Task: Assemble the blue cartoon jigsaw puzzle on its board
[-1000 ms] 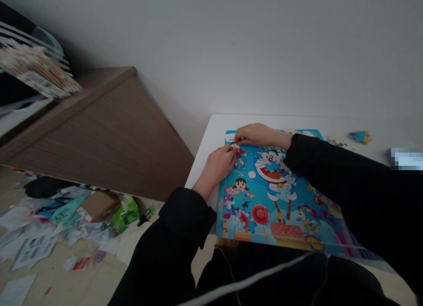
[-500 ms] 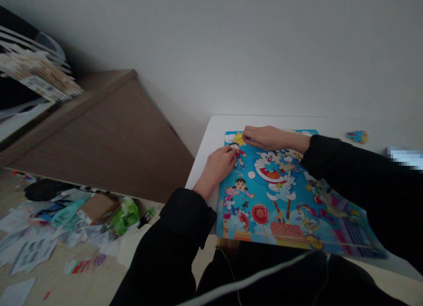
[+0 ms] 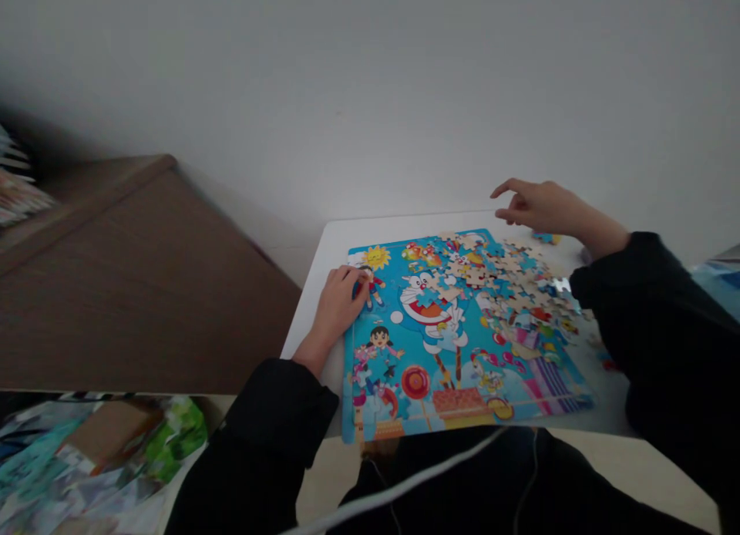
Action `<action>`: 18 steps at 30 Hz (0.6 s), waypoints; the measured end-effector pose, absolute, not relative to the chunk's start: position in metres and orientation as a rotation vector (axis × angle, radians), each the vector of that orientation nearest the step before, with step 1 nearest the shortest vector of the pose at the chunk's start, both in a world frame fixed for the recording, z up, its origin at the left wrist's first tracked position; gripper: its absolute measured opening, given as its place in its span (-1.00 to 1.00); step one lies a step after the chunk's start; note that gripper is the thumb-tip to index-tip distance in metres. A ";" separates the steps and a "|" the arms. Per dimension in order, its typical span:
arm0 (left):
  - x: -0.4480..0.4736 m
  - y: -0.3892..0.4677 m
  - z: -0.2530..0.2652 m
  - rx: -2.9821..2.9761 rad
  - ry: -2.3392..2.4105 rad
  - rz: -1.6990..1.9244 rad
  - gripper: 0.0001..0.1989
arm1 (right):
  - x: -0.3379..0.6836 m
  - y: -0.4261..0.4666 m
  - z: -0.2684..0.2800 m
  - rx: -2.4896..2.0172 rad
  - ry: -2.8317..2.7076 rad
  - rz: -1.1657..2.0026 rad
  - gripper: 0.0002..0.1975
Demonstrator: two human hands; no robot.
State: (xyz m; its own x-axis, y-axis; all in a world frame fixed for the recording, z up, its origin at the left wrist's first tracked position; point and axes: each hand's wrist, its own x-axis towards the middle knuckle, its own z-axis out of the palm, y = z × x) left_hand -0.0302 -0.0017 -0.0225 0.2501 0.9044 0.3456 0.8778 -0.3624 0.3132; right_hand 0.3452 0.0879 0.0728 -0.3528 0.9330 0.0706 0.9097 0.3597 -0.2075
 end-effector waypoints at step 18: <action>-0.030 0.026 -0.026 2.220 1.807 0.801 -0.51 | 0.266 0.041 0.037 -1.033 -2.969 0.330 -0.54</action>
State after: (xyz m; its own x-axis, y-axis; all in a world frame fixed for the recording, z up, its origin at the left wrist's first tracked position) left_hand -0.0296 0.0262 -0.0257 0.1217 0.9470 0.2973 0.8564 -0.2516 0.4509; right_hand 0.2663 0.0409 0.0371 -0.7861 0.6120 -0.0867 0.6161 0.7645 -0.1898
